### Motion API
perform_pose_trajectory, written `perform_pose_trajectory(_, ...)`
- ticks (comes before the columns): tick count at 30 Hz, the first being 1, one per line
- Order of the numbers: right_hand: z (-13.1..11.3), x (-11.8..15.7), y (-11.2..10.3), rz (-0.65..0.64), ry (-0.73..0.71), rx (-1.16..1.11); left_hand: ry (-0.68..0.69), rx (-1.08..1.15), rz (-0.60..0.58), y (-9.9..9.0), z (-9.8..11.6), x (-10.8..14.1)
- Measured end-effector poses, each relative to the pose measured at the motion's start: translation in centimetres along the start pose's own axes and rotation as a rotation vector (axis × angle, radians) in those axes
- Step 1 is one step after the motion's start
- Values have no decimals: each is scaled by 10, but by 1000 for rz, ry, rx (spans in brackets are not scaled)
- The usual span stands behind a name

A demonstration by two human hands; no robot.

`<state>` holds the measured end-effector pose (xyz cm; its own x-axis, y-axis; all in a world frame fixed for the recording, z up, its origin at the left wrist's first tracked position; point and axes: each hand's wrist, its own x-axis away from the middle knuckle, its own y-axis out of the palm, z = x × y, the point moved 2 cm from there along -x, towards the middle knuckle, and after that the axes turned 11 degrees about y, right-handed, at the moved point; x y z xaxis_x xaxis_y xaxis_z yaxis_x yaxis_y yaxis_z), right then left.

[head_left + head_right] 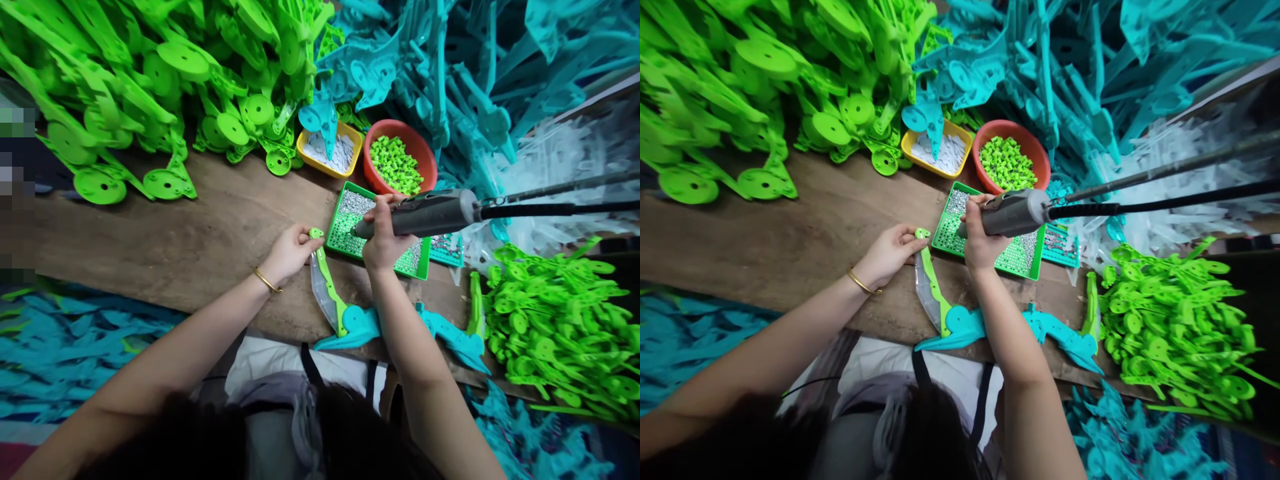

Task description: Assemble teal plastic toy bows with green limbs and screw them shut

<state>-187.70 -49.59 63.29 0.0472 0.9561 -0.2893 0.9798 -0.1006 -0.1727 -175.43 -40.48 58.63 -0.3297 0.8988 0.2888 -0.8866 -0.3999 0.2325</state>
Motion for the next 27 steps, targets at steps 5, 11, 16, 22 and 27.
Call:
perform_pose_trajectory(5, 0, -1, -1, 20, -12, -5, 7, -8, -2, 0, 0, 0)
perform_pose_trajectory(11, -2, -2, 1, 39, -43, -173, 11, -11, -16, -1, -3, -1)
perform_pose_trajectory(16, -4, -2, 2, 32, -49, -252, 12, -18, -6, -1, -3, -1)
perform_pose_trajectory(22, 0, -4, 3, 42, -57, -260, 15, -23, -9, 0, -2, 0)
perform_pose_trajectory(27, 5, -4, 5, 18, -44, -214, 23, -28, -3, 0, -2, -1)
